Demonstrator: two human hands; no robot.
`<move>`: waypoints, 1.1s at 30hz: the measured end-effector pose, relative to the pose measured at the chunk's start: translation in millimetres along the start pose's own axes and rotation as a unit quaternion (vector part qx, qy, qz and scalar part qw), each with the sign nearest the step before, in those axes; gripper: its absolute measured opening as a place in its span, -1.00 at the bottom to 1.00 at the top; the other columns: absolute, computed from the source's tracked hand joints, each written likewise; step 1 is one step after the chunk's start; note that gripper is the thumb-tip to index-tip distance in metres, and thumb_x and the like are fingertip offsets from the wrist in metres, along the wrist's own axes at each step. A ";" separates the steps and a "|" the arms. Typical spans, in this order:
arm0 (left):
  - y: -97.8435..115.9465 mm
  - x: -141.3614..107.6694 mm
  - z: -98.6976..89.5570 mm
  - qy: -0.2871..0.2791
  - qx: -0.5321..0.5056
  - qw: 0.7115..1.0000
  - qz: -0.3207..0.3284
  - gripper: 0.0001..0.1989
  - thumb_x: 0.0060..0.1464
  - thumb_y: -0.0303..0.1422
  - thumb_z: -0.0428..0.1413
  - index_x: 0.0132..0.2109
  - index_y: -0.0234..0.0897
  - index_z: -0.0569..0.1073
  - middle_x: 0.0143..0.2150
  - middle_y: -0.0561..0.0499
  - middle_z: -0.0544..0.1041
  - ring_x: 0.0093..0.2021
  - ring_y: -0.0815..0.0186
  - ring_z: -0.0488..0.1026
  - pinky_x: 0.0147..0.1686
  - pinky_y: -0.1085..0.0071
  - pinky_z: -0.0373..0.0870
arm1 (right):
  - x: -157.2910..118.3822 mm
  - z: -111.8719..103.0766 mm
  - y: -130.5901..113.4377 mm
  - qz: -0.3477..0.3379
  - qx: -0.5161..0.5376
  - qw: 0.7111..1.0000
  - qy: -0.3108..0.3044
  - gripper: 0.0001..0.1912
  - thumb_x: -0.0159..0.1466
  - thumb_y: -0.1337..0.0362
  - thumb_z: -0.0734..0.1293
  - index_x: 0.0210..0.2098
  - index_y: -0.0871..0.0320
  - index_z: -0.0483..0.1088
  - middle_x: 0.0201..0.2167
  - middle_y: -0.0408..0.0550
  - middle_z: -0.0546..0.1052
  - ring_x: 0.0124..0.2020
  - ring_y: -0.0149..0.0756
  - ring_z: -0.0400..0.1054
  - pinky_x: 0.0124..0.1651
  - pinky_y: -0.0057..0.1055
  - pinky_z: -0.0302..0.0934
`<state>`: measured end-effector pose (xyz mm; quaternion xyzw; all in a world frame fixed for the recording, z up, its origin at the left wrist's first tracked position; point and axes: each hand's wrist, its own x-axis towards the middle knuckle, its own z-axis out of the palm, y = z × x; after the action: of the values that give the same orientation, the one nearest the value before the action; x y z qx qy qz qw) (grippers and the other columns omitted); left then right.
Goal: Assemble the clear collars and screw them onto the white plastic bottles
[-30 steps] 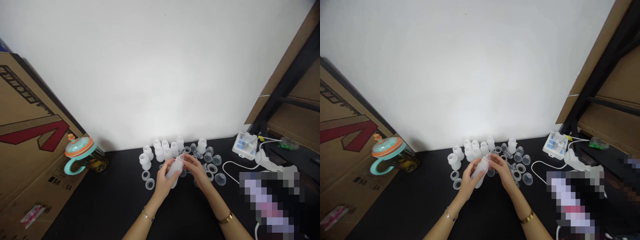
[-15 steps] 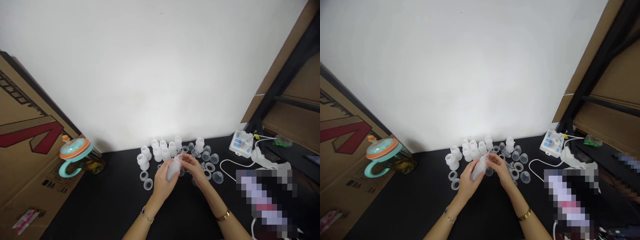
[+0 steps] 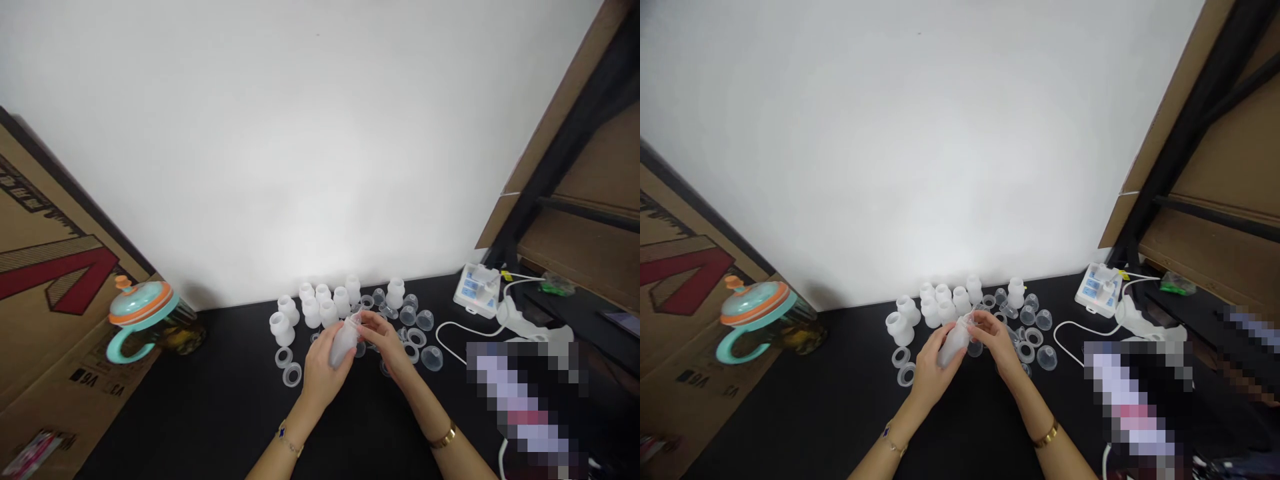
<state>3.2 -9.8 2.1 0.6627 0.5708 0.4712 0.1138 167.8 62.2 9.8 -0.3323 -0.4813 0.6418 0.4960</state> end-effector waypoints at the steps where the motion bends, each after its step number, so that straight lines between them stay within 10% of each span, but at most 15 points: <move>1: 0.9 0.3 -0.4 0.001 -0.013 1.000 -0.010 -0.57 0.20 -0.25 0.17 0.19 -0.19 0.44 0.14 -0.15 0.55 0.10 0.05 0.51 0.12 0.13 0.45 | 0.0 0.1 0.1 -0.001 -0.002 1.000 0.003 -0.58 0.02 0.00 0.59 -0.18 0.03 0.59 -0.16 -0.04 0.61 -0.19 -0.12 0.46 -0.22 -0.29 0.34; 10: 10.4 7.0 -7.4 -0.025 -0.187 0.977 -0.103 -0.55 0.15 -0.21 0.22 0.15 -0.25 0.47 0.08 -0.14 0.59 -0.04 0.11 0.56 0.00 0.23 0.49 | -1.7 1.3 -0.9 0.044 0.044 0.998 -0.015 -0.57 0.11 0.02 0.54 -0.05 -0.01 0.59 -0.04 -0.04 0.61 -0.05 -0.06 0.46 -0.15 -0.28 0.35; 33: 7.9 5.9 -3.3 -0.016 -0.152 0.983 -0.098 -0.55 0.12 -0.26 0.23 0.15 -0.26 0.47 0.07 -0.13 0.58 -0.10 0.15 0.54 -0.03 0.25 0.46 | 2.1 -1.9 8.7 0.020 0.024 0.999 -0.025 -0.57 0.08 0.02 0.58 -0.12 0.03 0.58 -0.09 -0.04 0.61 -0.10 -0.09 0.44 -0.18 -0.33 0.32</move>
<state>5.4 -8.5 12.2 0.5859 0.5526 0.5286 0.2683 166.2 64.4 1.1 -0.3135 -0.4714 0.6713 0.4785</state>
